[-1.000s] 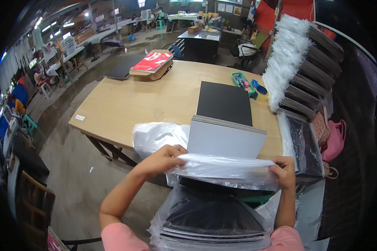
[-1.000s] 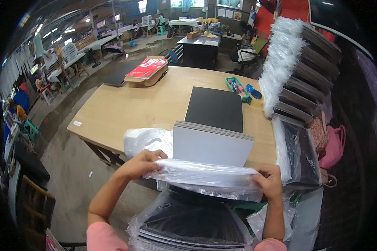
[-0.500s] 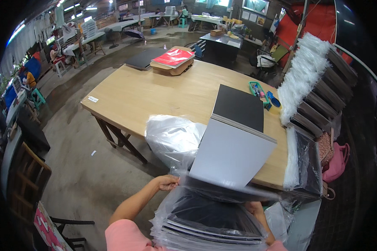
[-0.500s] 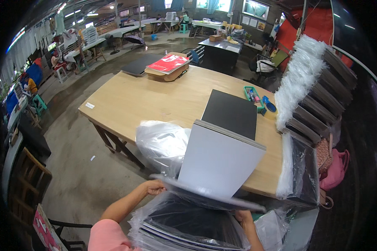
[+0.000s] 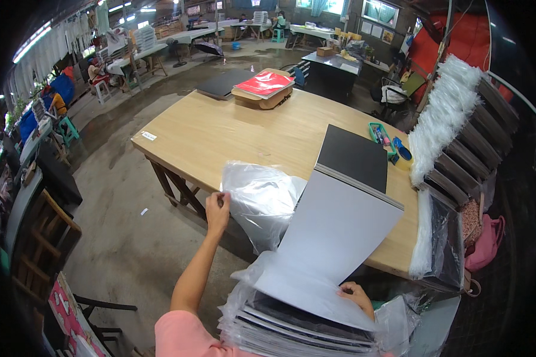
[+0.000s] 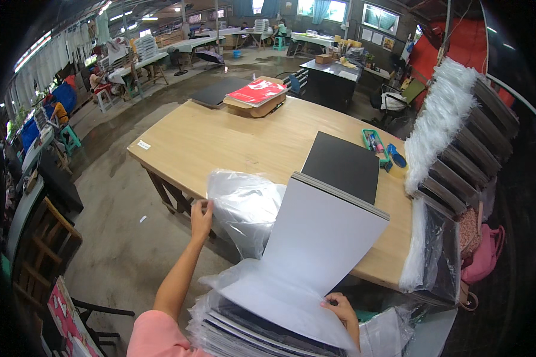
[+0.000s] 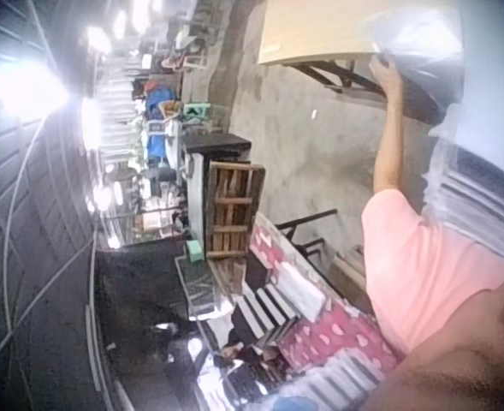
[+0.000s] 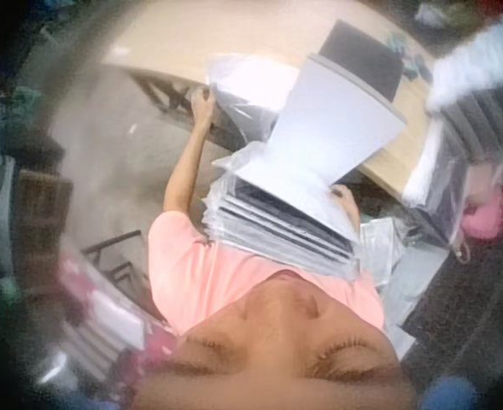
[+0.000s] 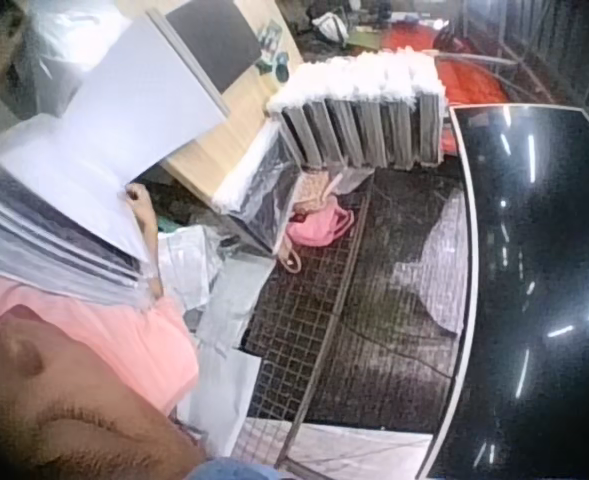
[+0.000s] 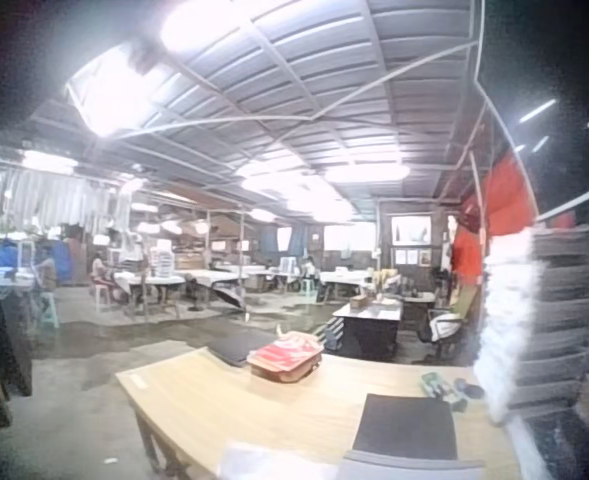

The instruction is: The person places black and white paper sheets into plastic bags by hand.

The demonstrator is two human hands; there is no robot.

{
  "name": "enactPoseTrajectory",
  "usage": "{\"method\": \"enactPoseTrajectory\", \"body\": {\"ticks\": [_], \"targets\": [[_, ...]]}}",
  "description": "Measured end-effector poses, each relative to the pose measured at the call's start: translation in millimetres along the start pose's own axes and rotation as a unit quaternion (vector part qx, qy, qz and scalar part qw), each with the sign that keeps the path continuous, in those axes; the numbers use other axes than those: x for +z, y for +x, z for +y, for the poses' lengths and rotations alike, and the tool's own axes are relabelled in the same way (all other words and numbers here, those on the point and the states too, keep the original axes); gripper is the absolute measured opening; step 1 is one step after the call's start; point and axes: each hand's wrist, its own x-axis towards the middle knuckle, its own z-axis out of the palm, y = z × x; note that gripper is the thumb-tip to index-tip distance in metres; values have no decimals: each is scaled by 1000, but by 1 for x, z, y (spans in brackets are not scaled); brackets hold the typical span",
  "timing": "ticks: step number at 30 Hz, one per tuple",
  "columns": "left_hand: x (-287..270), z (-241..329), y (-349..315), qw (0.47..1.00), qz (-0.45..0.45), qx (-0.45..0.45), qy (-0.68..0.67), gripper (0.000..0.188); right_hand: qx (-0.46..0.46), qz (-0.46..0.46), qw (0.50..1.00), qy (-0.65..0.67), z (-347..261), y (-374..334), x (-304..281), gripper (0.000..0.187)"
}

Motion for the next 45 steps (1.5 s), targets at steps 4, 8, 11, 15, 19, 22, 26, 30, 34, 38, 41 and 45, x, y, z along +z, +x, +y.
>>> {"method": "enactPoseTrajectory", "body": {"ticks": [4,8,11,15,19,22,26,30,34,38,41,45], "targets": [[5,34,34,993,-60,-18,100,41,4,-39,949,312,0,0,-4,20],[3,33,52,979,-111,-11,171,34,48,46,968,240,4,12,4,23],[12,51,49,986,-98,-17,131,28,43,161,985,47,85,43,-7,29],[-6,69,31,996,-53,24,62,25,19,216,976,-6,88,38,-10,36],[-28,61,23,994,-95,51,-28,32,-57,-47,940,-334,-72,7,-36,40],[-11,64,37,960,-215,-69,-165,39,-162,-163,921,-315,-200,-12,-16,38],[13,71,102,926,-242,-209,-203,39,-319,-183,853,-371,-314,27,42,32],[36,28,140,945,-171,32,-276,26,-413,-70,869,-264,-371,107,108,20],[36,100,81,878,-157,46,-450,28,-392,4,903,-177,-366,196,110,41],[5,104,67,872,-149,82,-459,28,-323,-82,931,-151,-380,223,137,58],[1,97,66,859,-165,80,-478,28,-239,-156,953,-100,-385,235,135,56],[2,86,71,836,-180,76,-512,28,-334,-85,931,-122,-376,231,144,47]]}}
